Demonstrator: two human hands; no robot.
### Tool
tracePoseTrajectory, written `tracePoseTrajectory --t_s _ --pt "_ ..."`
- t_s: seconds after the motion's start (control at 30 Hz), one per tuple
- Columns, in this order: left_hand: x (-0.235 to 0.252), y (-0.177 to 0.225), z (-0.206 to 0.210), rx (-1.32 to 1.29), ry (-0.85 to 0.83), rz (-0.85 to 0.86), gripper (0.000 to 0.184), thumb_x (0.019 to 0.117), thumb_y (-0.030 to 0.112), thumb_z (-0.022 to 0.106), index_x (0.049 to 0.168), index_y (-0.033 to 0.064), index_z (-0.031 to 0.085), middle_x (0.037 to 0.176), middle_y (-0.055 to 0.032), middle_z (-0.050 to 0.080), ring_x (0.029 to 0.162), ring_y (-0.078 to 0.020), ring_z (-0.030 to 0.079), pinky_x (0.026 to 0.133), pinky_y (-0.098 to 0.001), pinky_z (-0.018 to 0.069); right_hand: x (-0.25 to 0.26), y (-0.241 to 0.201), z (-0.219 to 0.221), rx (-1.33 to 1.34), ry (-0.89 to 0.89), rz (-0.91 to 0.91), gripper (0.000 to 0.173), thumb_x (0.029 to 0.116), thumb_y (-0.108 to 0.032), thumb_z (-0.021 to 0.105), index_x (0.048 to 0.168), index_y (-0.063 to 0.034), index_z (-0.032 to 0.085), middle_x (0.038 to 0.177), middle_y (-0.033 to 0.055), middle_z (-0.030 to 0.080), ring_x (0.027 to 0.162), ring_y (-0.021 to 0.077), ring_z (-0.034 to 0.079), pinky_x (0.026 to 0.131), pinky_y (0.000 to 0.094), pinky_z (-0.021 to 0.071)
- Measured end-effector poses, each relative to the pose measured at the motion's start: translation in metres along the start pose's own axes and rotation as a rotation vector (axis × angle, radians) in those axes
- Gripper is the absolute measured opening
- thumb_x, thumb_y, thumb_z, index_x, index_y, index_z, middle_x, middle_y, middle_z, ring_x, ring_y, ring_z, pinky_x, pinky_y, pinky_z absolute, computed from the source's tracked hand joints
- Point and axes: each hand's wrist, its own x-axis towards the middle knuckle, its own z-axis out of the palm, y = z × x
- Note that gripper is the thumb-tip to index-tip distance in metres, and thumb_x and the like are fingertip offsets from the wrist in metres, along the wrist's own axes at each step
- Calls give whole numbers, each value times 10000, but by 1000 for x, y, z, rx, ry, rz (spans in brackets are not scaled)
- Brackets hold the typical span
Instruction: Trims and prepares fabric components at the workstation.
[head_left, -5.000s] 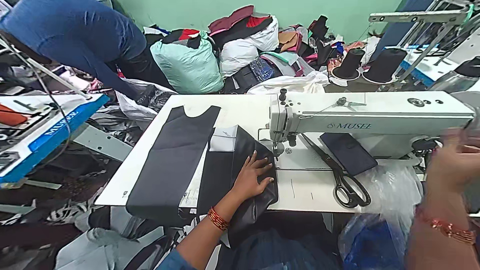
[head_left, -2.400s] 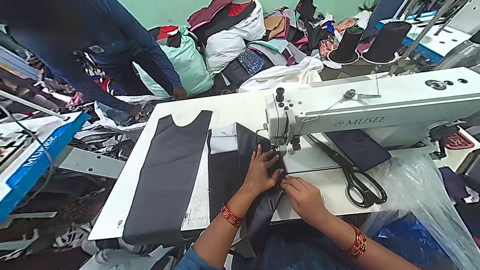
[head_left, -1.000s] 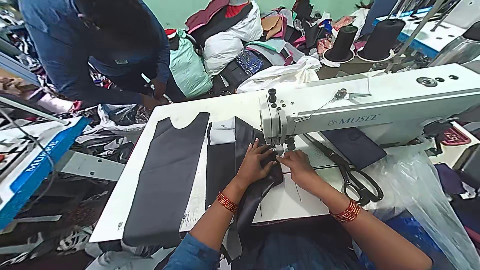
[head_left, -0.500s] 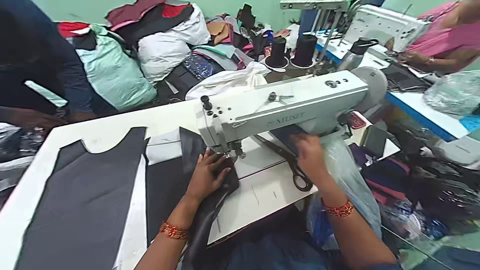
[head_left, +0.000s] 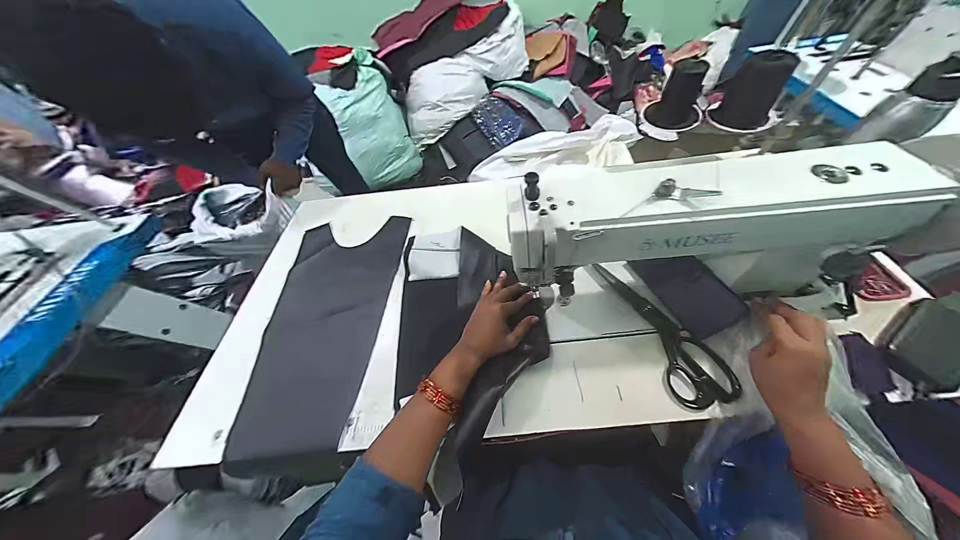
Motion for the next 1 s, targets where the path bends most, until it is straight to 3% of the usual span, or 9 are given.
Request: tracePoseTrajectory --t_s 0.27,0.5,1.0 --pt "-7 7 -2 -7 -30 -14 467 995 408 582 1334 110 701 1461 -135 602 1485 -401 394 1223 -647 210 -17 9 14 -37 -3 0 366 925 112 424 1206 147 656 1287 370 615 1230 549 580 1047 630 444" --pt "-5 6 -2 5 -30 -7 481 994 421 569 1340 113 697 1457 -136 604 1478 -399 405 1218 -651 220 -19 9 18 -12 120 -13 408 959 62 391 1267 106 655 1322 347 614 1294 526 553 1135 573 394" --pt "13 -1 -10 76 -78 17 420 1020 373 561 1308 109 717 1415 -165 626 1468 -420 410 1210 -677 199 -18 12 19 -1 133 -22 394 981 43 393 1273 105 650 1321 355 610 1293 530 551 1127 554 411"
